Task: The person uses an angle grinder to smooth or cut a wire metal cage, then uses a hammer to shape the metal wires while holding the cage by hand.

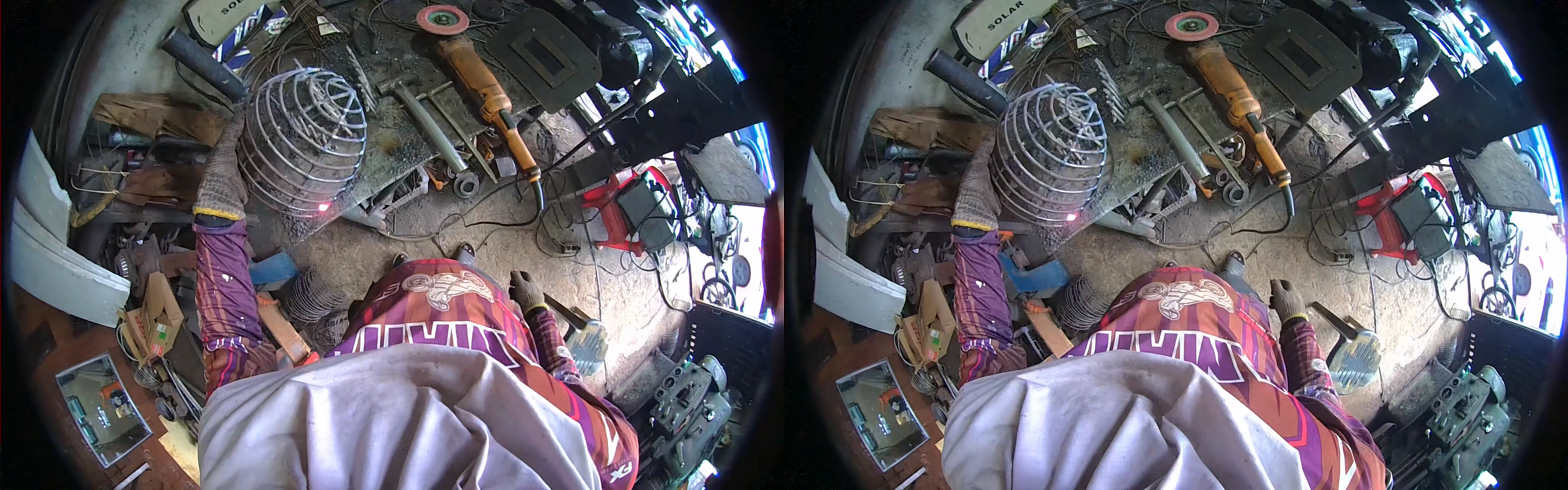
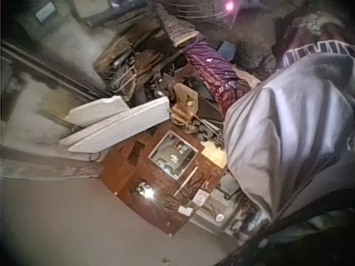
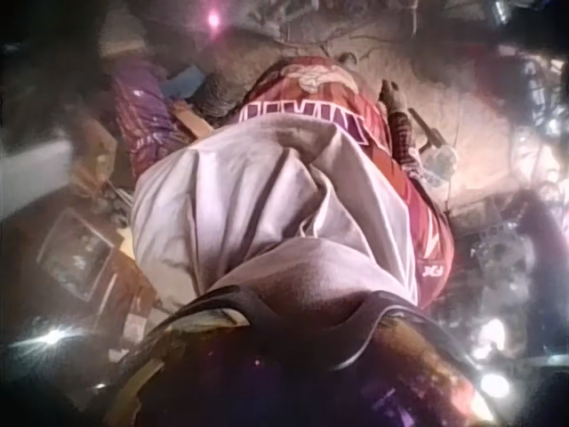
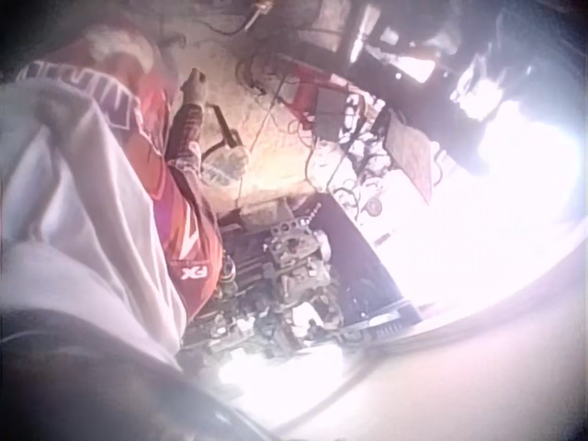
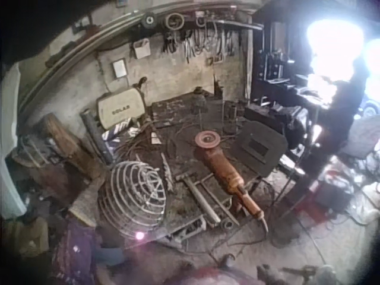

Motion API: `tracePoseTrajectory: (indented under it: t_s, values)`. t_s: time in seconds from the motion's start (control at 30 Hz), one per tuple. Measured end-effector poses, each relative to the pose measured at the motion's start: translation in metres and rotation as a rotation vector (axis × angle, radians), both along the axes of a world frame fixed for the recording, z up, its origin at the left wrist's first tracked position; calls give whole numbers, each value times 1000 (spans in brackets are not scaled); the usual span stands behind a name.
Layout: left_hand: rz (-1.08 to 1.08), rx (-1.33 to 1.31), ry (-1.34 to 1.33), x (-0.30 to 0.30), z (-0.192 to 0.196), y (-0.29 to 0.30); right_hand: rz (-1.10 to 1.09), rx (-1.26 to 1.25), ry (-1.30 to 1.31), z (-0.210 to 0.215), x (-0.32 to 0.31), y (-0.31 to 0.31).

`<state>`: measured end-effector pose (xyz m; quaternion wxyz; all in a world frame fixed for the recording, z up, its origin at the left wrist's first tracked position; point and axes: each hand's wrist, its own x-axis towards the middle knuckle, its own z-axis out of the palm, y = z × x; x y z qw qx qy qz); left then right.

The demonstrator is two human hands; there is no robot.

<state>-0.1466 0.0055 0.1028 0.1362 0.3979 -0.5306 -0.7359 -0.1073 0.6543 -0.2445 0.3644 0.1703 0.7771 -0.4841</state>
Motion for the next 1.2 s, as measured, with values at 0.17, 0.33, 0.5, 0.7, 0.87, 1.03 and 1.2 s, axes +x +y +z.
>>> tracePoseTrajectory:
  t_s: [0.17, 0.33, 0.5, 0.7, 0.87, 1.03, 1.2]
  values:
    - [-29, -223, 80, 1, -10, 7, -38, -61, 181, 77, -62, -39]
    - [24, -296, 34, -11, -4, 24, -287, -133, 476, 131, -137, -42]
    - [-30, -512, -94, -15, -6, 16, -400, -519, 580, 199, -207, -77]
    - [-12, -945, -595, -10, -4, 8, 93, -429, 192, 240, -243, -125]
    - [25, -1109, -676, 11, 4, 27, -16, -855, -199, 204, -255, -139]
    - [304, -1356, -288, 32, 28, 77, 23, -812, -208, 233, -244, -155]
    - [211, -1226, 112, 39, 43, 159, 96, -822, -207, 240, -254, -154]
